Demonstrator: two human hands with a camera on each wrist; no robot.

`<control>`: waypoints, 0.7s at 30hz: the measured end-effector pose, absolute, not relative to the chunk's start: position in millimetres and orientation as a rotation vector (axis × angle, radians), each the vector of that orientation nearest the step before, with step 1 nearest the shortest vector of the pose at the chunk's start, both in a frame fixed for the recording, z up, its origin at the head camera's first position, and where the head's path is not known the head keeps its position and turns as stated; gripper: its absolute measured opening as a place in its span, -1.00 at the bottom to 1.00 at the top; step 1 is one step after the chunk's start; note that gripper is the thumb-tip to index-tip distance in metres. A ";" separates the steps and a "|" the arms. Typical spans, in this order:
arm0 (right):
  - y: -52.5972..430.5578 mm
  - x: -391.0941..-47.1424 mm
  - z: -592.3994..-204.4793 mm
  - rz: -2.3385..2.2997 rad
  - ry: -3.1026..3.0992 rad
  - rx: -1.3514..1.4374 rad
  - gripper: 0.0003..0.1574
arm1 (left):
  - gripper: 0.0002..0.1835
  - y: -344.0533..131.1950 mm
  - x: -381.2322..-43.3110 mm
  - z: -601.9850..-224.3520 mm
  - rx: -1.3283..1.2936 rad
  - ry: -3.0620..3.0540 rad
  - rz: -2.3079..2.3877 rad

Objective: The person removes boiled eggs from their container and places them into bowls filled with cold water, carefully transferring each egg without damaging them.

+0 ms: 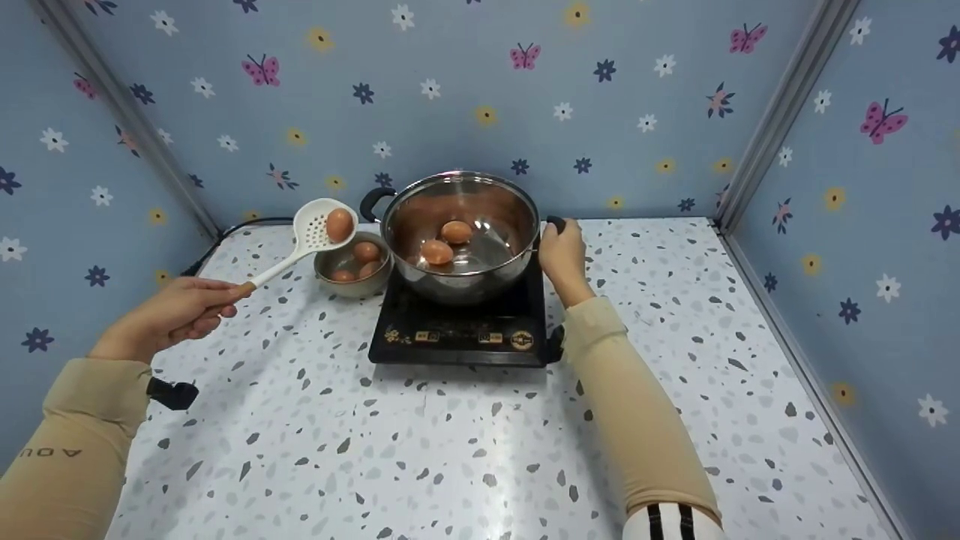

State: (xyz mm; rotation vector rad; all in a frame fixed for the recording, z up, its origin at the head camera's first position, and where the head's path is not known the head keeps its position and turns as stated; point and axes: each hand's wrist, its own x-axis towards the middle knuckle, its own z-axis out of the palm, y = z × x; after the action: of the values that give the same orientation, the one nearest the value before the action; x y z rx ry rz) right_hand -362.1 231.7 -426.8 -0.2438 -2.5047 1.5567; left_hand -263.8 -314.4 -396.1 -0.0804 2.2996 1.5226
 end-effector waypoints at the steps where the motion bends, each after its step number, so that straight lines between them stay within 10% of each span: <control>1: 231.4 -362.1 -426.6 1.560 -2.503 -0.243 -0.41 | -0.58 -314.6 -263.1 -398.4 -0.083 2.302 1.516; 21: 231.6 -362.6 -426.3 1.560 -2.499 -0.240 -0.36 | -0.61 -315.8 -262.7 -406.6 -0.045 2.364 1.346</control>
State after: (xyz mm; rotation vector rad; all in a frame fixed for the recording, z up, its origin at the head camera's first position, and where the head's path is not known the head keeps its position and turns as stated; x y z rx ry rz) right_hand -362.6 231.6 -426.3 -0.2396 -2.4987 1.5601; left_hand -262.7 -315.8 -406.6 -0.0448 2.3643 1.3463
